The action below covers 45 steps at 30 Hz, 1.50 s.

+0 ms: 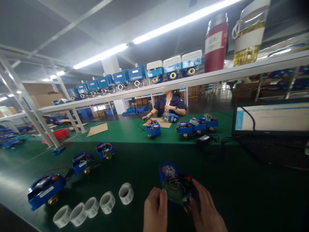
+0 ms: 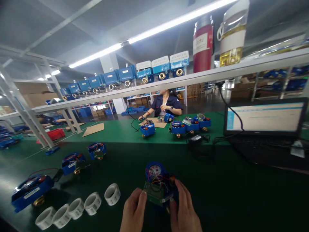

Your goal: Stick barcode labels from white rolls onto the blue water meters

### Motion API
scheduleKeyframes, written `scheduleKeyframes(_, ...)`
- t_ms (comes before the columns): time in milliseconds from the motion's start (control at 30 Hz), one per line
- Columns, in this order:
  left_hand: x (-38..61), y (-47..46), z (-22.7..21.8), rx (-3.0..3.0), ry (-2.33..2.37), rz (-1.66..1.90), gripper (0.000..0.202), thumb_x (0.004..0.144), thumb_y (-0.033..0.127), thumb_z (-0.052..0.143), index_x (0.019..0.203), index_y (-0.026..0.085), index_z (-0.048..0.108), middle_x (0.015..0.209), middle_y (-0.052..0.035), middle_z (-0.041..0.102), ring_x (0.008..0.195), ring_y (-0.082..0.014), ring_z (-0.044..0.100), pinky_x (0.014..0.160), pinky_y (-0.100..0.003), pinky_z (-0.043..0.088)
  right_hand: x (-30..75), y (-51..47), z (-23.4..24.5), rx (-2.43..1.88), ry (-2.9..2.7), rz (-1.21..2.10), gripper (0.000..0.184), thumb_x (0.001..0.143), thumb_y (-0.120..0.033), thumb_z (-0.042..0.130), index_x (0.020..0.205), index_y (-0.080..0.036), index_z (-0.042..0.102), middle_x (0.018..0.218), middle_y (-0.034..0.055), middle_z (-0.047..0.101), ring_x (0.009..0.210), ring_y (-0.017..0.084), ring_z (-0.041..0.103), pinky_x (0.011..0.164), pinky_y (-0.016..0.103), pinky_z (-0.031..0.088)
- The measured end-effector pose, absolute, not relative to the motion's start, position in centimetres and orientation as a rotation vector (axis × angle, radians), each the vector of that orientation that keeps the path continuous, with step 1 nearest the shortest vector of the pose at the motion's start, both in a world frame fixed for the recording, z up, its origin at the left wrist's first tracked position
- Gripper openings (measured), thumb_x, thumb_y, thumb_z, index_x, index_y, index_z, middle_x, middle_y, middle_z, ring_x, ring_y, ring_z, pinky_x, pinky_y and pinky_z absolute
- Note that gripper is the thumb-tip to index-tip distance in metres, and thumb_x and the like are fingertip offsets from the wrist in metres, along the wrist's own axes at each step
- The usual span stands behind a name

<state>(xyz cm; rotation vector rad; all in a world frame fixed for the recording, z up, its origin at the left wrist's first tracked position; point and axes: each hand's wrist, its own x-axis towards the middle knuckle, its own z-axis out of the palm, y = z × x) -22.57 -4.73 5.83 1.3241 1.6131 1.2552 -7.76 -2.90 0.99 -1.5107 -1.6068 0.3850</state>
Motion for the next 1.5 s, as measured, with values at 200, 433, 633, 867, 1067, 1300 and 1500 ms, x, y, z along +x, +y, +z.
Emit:
scheduleKeyframes(200, -22.6, -4.8, 6.0, 1.319, 1.622, 1.206, 0.041, 0.082, 0.051, 0.037, 0.065, 0.017, 0.051, 0.069, -0.0004, 0.046, 0.057, -0.0113, 0.040, 0.049, -0.022, 0.031, -8.3, -3.3, 1.5, -1.521, -1.607, 0.369, 0.041, 0.090, -0.030, 0.024, 0.129, -0.019, 0.031, 0.127, 0.0132, 0.041, 0.107, 0.030, 0.052, 0.072, 0.043, 0.055)
scheduleKeyframes(433, -22.7, -4.9, 6.3, 1.400, 1.650, 1.168, 0.037, 0.085, 0.046, 0.037, 0.065, 0.017, 0.048, 0.067, 0.0012, 0.043, 0.054, -0.0100, 0.036, 0.048, -0.022, 0.029, -7.9, -3.6, 1.8, -1.498, -1.679, 0.320, 0.042, 0.090, -0.028, 0.028, 0.130, -0.019, 0.029, 0.127, 0.0117, 0.040, 0.106, 0.028, 0.051, 0.077, 0.041, 0.054)
scheduleKeyframes(633, -22.6, -5.0, 6.5, 1.429, 1.689, 1.144, 0.036, 0.085, 0.043, 0.036, 0.063, 0.017, 0.046, 0.066, 0.0017, 0.041, 0.053, -0.0095, 0.036, 0.047, -0.022, 0.028, -7.7, -3.7, 2.3, -1.509, -1.713, 0.321, 0.044, 0.088, -0.023, 0.031, 0.131, -0.017, 0.027, 0.129, 0.0121, 0.037, 0.107, 0.028, 0.050, 0.079, 0.041, 0.054)
scheduleKeyframes(867, -22.7, -4.9, 6.2, 1.380, 1.657, 1.141, 0.035, 0.084, 0.045, 0.037, 0.066, 0.017, 0.047, 0.066, 0.0020, 0.042, 0.053, -0.0095, 0.035, 0.046, -0.021, 0.029, -7.8, -3.8, 2.2, -1.499, -1.713, 0.331, 0.045, 0.088, -0.021, 0.031, 0.132, -0.018, 0.025, 0.130, 0.0114, 0.035, 0.109, 0.028, 0.049, 0.081, 0.042, 0.053)
scheduleKeyframes(1067, -22.6, -4.8, 6.4, 1.383, 1.669, 1.129, 0.034, 0.085, 0.043, 0.036, 0.067, 0.017, 0.048, 0.066, 0.0019, 0.042, 0.054, -0.0101, 0.037, 0.047, -0.021, 0.030, -7.7, -3.8, 2.0, -1.516, -1.716, 0.327, 0.046, 0.088, -0.023, 0.032, 0.133, -0.018, 0.026, 0.131, 0.0128, 0.035, 0.104, 0.029, 0.052, 0.075, 0.042, 0.055)
scheduleKeyframes(1300, -22.6, -5.0, 6.3, 1.379, 1.669, 1.149, 0.034, 0.085, 0.043, 0.037, 0.066, 0.016, 0.049, 0.067, 0.0013, 0.043, 0.053, -0.0095, 0.036, 0.046, -0.021, 0.029, -7.7, -3.7, 2.0, -1.505, -1.722, 0.306, 0.046, 0.088, -0.024, 0.032, 0.133, -0.019, 0.026, 0.130, 0.0118, 0.036, 0.104, 0.029, 0.052, 0.075, 0.040, 0.055)
scheduleKeyframes(1500, -22.4, -5.1, 6.6, 1.386, 1.666, 1.137, 0.034, 0.085, 0.042, 0.036, 0.066, 0.017, 0.048, 0.067, 0.0014, 0.041, 0.054, -0.0099, 0.036, 0.046, -0.021, 0.029, -7.7, -3.7, 2.1, -1.524, -1.731, 0.301, 0.045, 0.088, -0.025, 0.031, 0.132, -0.018, 0.026, 0.130, 0.0126, 0.036, 0.104, 0.029, 0.053, 0.073, 0.040, 0.056)
